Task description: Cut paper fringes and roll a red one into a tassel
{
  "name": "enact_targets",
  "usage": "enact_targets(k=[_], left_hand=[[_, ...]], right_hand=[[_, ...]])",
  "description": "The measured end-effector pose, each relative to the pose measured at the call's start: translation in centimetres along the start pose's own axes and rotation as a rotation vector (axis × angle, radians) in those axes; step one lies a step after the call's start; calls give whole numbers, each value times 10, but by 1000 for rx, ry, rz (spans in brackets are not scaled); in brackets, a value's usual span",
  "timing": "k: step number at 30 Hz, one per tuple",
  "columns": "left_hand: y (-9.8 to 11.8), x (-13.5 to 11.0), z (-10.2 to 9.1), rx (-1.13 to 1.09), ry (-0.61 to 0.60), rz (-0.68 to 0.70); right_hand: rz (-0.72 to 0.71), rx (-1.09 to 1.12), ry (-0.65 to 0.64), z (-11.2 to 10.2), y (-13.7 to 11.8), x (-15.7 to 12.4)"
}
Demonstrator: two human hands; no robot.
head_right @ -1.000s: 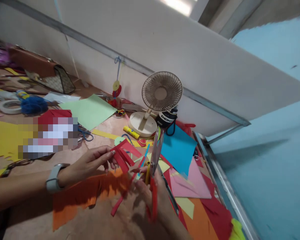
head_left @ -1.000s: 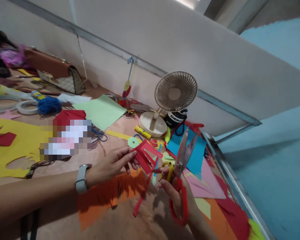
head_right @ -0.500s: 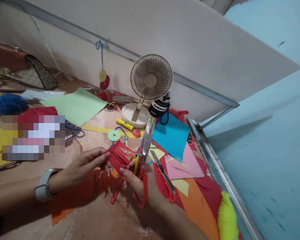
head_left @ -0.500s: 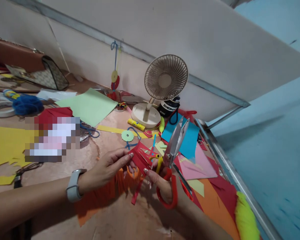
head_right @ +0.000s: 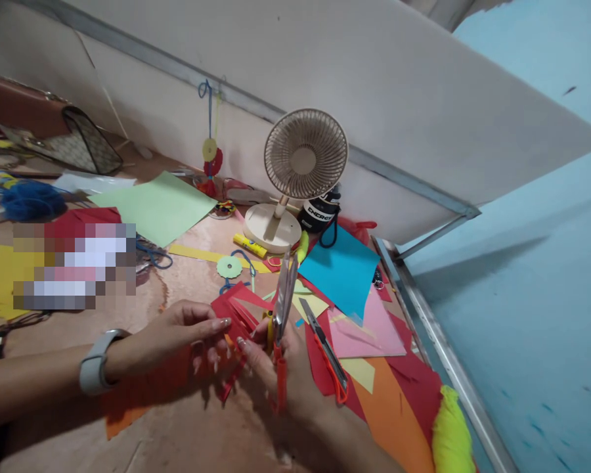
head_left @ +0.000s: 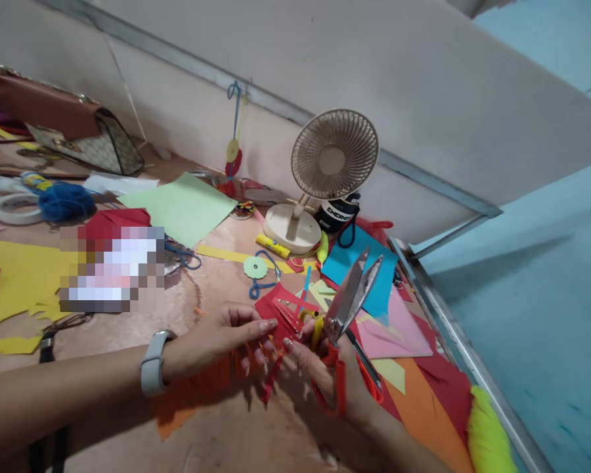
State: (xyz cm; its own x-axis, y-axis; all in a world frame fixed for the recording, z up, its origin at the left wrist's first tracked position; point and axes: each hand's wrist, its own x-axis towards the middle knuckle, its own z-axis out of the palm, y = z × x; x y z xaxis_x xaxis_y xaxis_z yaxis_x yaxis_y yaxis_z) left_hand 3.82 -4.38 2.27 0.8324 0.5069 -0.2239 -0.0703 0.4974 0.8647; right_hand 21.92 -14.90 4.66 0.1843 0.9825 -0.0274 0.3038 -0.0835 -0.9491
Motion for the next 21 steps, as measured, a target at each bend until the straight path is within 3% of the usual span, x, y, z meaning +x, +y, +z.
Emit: enact_targets(k=[21], left_hand=[[-1, 2, 1, -10, -58, -27]], right_hand=[[12, -12, 24, 7, -1, 4]])
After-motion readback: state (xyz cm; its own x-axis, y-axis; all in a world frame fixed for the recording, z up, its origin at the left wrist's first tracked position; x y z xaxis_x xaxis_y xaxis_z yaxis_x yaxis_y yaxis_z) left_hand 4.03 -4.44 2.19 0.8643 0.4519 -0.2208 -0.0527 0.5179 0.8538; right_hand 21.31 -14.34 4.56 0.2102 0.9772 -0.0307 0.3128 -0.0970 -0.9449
